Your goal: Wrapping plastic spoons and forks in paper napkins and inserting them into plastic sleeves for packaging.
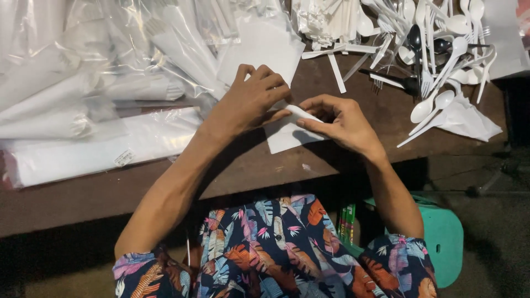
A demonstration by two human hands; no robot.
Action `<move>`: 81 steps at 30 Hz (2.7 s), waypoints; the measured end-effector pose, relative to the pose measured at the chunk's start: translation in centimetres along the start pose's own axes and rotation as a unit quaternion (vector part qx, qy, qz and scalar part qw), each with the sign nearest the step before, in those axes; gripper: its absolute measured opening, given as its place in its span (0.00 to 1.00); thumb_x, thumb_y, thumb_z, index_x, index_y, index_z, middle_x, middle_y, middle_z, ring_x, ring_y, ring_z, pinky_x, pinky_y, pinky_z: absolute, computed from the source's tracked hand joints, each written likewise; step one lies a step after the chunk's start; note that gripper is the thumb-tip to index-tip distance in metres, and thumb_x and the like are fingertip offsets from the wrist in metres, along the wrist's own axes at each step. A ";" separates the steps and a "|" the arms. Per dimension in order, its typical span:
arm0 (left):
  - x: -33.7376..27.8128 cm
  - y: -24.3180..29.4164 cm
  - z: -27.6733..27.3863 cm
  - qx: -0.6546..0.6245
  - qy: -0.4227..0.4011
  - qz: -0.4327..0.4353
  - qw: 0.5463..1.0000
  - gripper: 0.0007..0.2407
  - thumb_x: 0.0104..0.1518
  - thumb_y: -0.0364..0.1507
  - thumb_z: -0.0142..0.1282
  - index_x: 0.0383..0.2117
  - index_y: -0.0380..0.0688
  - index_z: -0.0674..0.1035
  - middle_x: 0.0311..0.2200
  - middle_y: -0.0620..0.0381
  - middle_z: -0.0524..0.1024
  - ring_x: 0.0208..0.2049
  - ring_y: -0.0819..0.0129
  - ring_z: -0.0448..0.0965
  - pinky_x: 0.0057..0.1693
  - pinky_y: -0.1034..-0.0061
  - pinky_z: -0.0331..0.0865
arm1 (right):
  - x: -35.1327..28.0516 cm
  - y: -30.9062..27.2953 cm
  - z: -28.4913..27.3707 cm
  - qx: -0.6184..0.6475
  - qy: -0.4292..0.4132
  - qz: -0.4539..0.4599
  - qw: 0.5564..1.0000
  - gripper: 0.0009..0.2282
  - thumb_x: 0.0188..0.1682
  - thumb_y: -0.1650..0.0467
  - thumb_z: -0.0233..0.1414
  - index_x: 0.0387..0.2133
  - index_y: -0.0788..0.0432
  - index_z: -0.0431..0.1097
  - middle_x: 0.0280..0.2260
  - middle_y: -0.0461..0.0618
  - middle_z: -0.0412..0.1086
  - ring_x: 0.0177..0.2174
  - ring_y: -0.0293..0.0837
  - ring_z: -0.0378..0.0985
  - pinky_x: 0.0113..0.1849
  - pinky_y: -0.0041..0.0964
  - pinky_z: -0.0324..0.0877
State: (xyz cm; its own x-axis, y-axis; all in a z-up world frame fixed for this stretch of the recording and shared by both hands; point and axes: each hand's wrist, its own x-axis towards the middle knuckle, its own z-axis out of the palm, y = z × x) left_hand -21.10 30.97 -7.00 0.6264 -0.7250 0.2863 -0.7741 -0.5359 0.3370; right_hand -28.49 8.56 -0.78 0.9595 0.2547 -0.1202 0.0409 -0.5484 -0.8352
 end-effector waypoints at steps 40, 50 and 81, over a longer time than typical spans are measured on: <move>-0.2 0.2 -6.5 -0.475 0.239 -0.278 0.800 0.10 0.48 0.30 0.75 0.32 0.41 0.85 0.23 0.50 0.83 0.24 0.73 0.77 0.29 0.77 0.75 | 9.9 2.4 -0.3 0.282 -0.026 0.011 0.959 0.07 0.46 0.78 0.62 0.36 0.68 0.77 0.23 0.56 0.77 0.21 0.39 0.80 0.20 0.31 0.75; -0.5 -1.0 -7.2 -0.587 0.232 -0.231 0.740 0.10 0.60 0.34 0.60 0.39 0.40 0.83 0.29 0.45 0.84 0.28 0.64 0.87 0.36 0.74 0.84 | 9.9 1.6 -1.0 0.316 0.034 -0.031 0.948 0.05 0.49 0.78 0.62 0.36 0.70 0.76 0.17 0.49 0.71 0.17 0.31 0.69 0.19 0.23 0.68; -0.3 0.0 -4.0 -0.593 0.269 -0.204 0.731 0.12 0.53 0.29 0.72 0.39 0.36 0.83 0.32 0.46 0.84 0.35 0.71 0.82 0.34 0.77 0.81 | 6.8 -0.8 3.0 0.338 -0.041 -0.058 0.938 0.08 0.40 0.75 0.66 0.32 0.65 0.79 0.29 0.52 0.79 0.31 0.39 0.80 0.36 0.33 0.77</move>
State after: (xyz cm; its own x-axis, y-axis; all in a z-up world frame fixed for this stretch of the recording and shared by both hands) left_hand -20.93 32.87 -3.49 0.9754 -0.1629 0.1488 -0.0897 0.3230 0.9421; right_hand -22.84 13.11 -2.55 0.9341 0.3562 -0.0254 -0.0693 0.1111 -0.9914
